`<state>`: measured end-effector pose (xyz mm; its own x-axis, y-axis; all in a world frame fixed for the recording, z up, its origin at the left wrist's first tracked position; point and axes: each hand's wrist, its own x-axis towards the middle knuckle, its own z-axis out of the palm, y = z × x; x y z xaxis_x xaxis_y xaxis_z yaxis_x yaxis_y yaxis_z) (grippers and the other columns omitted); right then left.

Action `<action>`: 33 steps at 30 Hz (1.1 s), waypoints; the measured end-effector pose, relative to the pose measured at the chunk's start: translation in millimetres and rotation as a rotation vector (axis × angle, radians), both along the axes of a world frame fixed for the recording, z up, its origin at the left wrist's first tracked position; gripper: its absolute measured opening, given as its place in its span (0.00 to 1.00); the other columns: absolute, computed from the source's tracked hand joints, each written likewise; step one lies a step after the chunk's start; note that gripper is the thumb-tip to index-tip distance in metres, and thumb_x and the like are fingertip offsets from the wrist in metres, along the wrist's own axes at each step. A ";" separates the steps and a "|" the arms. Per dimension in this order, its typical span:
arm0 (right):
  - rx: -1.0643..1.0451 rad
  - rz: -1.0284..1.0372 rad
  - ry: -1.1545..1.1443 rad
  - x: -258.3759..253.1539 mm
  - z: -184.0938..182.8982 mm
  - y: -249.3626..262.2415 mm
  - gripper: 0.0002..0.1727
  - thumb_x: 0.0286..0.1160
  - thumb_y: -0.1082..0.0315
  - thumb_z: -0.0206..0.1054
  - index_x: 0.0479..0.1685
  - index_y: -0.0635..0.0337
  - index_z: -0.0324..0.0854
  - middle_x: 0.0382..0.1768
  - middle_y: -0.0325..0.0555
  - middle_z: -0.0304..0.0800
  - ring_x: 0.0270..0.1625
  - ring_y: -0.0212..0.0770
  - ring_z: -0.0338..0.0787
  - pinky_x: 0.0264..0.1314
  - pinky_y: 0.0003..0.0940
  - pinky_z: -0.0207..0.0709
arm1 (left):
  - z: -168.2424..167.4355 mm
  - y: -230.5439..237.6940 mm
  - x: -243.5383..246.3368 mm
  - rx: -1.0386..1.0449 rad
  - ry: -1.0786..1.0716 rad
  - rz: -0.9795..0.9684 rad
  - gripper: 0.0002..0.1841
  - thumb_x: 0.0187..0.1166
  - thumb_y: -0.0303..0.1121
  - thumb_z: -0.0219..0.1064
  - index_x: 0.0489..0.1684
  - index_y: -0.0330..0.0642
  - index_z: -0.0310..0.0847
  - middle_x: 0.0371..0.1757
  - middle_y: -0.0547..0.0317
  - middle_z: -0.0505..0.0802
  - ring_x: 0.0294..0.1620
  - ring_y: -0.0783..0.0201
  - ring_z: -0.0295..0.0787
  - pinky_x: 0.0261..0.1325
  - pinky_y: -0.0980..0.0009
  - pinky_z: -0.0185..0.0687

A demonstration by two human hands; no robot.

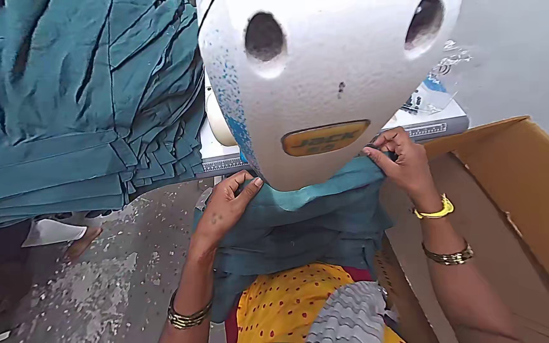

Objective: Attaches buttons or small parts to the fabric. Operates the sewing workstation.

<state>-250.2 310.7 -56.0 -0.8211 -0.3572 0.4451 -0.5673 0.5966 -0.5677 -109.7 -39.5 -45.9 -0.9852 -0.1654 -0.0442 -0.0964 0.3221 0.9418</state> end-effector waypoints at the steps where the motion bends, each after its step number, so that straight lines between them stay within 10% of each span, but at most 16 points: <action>1: 0.015 -0.002 0.011 0.4 -2.6 1.0 0.19 0.78 0.55 0.71 0.51 0.63 0.79 0.19 0.35 0.72 0.19 0.29 0.69 0.25 0.29 0.66 | 0.4 -0.7 -0.5 -0.009 -0.004 -0.007 0.09 0.83 0.39 0.65 0.30 0.53 0.83 0.26 0.77 0.87 0.30 0.84 0.84 0.37 0.83 0.79; 8: 0.260 -0.187 -0.085 -9.3 -18.7 23.6 0.13 0.75 0.68 0.75 0.49 0.70 0.85 0.38 0.64 0.88 0.48 0.69 0.87 0.56 0.71 0.75 | -6.5 -0.5 -1.2 -0.072 0.021 -0.047 0.10 0.85 0.40 0.62 0.45 0.47 0.87 0.38 0.74 0.90 0.41 0.85 0.85 0.49 0.82 0.81; 14: 0.208 -0.122 0.120 -17.5 -4.6 -24.5 0.12 0.84 0.69 0.64 0.54 0.63 0.91 0.49 0.62 0.90 0.57 0.64 0.88 0.60 0.60 0.80 | -9.7 23.8 -4.1 0.070 0.071 -0.018 0.24 0.86 0.36 0.58 0.72 0.26 0.65 0.56 0.59 0.85 0.58 0.82 0.82 0.66 0.82 0.77; 33: 0.236 -0.009 0.200 -38.1 -10.8 -61.8 0.10 0.73 0.70 0.75 0.49 0.64 0.88 0.54 0.63 0.87 0.59 0.67 0.86 0.58 0.60 0.81 | -11.3 41.5 -5.7 0.223 0.098 0.104 0.15 0.83 0.29 0.59 0.63 0.30 0.69 0.43 0.65 0.87 0.44 0.83 0.84 0.52 0.84 0.81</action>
<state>-288.3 248.9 -66.8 -0.7292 -0.4631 0.5038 -0.6480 0.7038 -0.2910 -115.4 2.0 -57.3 -0.9650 -0.2624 0.0034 -0.0233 0.0985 0.9949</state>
